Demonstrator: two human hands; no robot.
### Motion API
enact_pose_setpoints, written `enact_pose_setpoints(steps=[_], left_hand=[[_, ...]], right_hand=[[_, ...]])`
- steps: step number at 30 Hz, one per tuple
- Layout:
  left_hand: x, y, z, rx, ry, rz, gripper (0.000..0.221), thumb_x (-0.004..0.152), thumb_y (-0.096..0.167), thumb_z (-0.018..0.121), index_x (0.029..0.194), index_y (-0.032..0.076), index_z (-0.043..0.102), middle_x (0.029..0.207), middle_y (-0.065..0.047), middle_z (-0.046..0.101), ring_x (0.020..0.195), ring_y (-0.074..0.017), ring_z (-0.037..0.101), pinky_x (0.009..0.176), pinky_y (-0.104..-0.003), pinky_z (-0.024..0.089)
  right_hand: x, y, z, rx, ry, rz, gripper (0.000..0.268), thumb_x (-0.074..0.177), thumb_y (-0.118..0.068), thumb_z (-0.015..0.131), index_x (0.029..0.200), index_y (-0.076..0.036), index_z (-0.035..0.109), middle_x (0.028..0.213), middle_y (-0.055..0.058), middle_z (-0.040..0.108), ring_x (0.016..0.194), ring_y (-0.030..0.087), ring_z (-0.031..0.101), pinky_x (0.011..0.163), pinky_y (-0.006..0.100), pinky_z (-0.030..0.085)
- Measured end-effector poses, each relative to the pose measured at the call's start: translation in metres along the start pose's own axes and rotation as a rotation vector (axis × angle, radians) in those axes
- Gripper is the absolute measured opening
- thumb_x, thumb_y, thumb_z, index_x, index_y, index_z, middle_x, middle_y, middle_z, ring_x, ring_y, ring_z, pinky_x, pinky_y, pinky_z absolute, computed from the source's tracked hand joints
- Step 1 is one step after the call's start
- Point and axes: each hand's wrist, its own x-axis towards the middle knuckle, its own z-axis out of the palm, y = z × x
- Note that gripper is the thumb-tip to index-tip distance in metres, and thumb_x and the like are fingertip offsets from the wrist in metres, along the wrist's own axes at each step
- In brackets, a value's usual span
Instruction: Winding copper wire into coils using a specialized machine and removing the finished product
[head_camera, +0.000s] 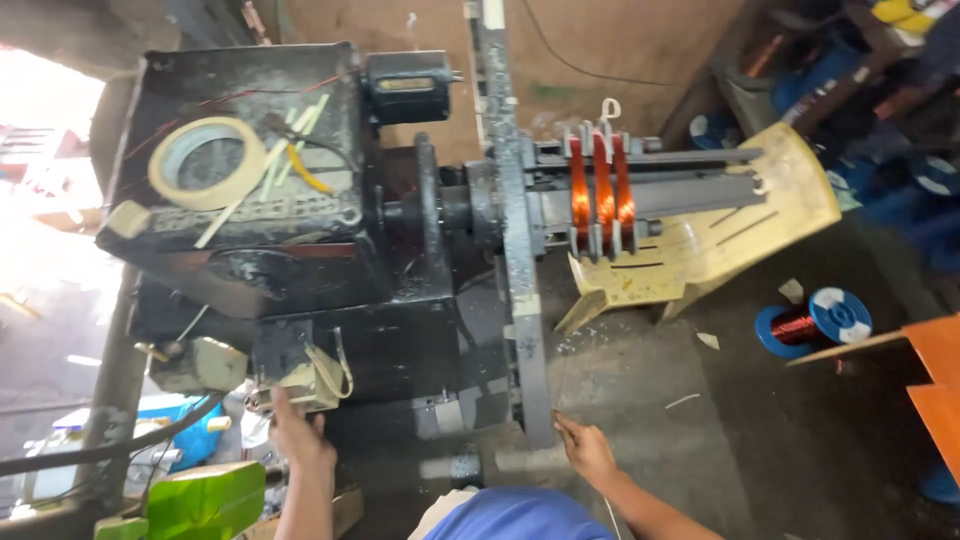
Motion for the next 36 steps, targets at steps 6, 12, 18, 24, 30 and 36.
enact_pose_setpoints(steps=[6, 12, 18, 24, 30, 36], left_hand=[[0.008, -0.009, -0.004, -0.018, -0.038, -0.041, 0.028, 0.090, 0.056, 0.067, 0.095, 0.030, 0.058, 0.081, 0.010, 0.057, 0.074, -0.0016, 0.053, 0.059, -0.024, 0.039], [-0.003, 0.000, -0.004, 0.028, 0.012, -0.105, 0.039, 0.089, 0.060, 0.067, 0.099, 0.027, 0.047, 0.090, 0.006, 0.054, 0.084, -0.0064, 0.052, 0.068, -0.027, 0.041], [-0.006, 0.000, -0.004, 0.076, 0.003, -0.035, 0.036, 0.094, 0.057, 0.064, 0.114, 0.030, 0.052, 0.096, 0.008, 0.057, 0.084, -0.0073, 0.051, 0.067, -0.028, 0.040], [-0.012, 0.004, -0.011, 0.143, 0.039, -0.038, 0.068, 0.090, 0.058, 0.070, 0.139, 0.035, 0.028, 0.084, 0.009, 0.057, 0.068, -0.0013, 0.053, 0.055, -0.023, 0.043], [-0.139, -0.016, 0.022, 0.155, -0.101, 0.666, 0.024, 0.102, 0.015, 0.052, 0.123, 0.009, 0.043, 0.117, -0.012, 0.049, 0.105, -0.0222, 0.051, 0.092, -0.033, 0.042], [-0.307, 0.062, 0.125, 0.636, -0.932, 1.284, 0.033, 0.100, 0.029, 0.052, 0.119, 0.005, 0.066, 0.108, -0.007, 0.068, 0.100, -0.0223, 0.066, 0.084, -0.033, 0.049]], right_hand=[[0.020, 0.044, 0.022, -0.165, -0.029, -0.040, 0.009, 0.080, -0.016, 0.051, 0.075, -0.015, 0.059, 0.070, 0.016, 0.069, 0.072, 0.044, 0.062, 0.065, 0.052, 0.042], [0.020, 0.030, 0.014, -0.158, -0.072, 0.031, 0.017, 0.087, -0.025, 0.051, 0.073, -0.018, 0.057, 0.064, 0.008, 0.067, 0.063, 0.034, 0.061, 0.063, 0.046, 0.041], [0.009, 0.014, -0.002, -0.109, -0.034, 0.039, 0.037, 0.095, -0.041, 0.054, 0.130, -0.042, 0.066, 0.064, 0.016, 0.065, 0.064, 0.028, 0.071, 0.062, 0.042, 0.048], [0.003, 0.014, -0.028, -0.084, -0.141, 0.026, 0.039, 0.096, -0.046, 0.047, 0.132, -0.046, 0.062, 0.088, -0.001, 0.080, 0.073, 0.022, 0.075, 0.066, 0.039, 0.053], [-0.012, 0.022, -0.041, 0.108, -0.190, -0.125, 0.038, 0.099, -0.034, 0.051, 0.134, -0.027, 0.063, 0.122, -0.006, 0.071, 0.108, 0.007, 0.073, 0.064, 0.025, 0.057], [-0.035, 0.008, -0.060, 0.117, -0.223, -0.193, 0.039, 0.100, -0.032, 0.052, 0.135, -0.023, 0.067, 0.055, -0.004, 0.027, 0.047, 0.009, 0.025, 0.047, 0.029, 0.032]])
